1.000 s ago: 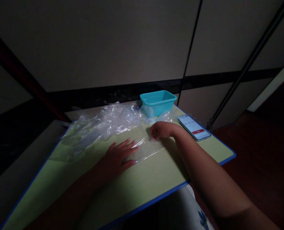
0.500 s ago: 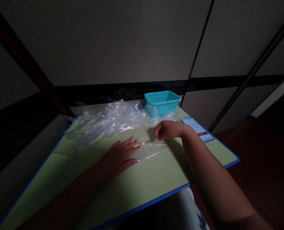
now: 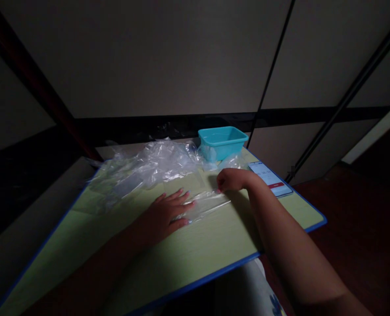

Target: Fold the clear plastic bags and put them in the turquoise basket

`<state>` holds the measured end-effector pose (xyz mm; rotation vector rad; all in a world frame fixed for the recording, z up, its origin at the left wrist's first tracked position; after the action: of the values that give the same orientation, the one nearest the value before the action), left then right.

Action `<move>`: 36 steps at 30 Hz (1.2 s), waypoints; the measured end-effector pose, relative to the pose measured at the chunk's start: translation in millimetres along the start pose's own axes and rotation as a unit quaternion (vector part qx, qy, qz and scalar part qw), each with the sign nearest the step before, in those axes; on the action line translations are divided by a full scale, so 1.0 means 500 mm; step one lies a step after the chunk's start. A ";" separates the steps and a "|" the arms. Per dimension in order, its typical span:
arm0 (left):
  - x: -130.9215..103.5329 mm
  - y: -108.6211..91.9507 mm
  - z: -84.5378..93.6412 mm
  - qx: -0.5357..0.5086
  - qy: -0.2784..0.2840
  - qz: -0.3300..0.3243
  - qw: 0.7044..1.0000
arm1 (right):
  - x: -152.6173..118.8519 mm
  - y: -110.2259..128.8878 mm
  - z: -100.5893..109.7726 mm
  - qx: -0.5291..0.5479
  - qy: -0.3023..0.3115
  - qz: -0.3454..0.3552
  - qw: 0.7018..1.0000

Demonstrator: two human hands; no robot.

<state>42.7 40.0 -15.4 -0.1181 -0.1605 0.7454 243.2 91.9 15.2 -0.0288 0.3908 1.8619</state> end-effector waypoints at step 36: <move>0.004 -0.005 -0.019 -0.040 -0.010 -0.088 0.995 | -0.012 0.077 -0.021 0.376 0.063 0.073 0.922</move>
<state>47.7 39.2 -24.3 -0.1696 -0.2178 0.5644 207.7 72.8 16.2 0.4137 1.2031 1.7475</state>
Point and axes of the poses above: each hand's wrist, its own x-axis towards the middle knuckle, its own z-axis out of the back of the hand, y = z × x, the point moved 5 cm from there along x, towards the middle knuckle, and after that the axes turned 10 degrees about -y, right-handed, at the moved point
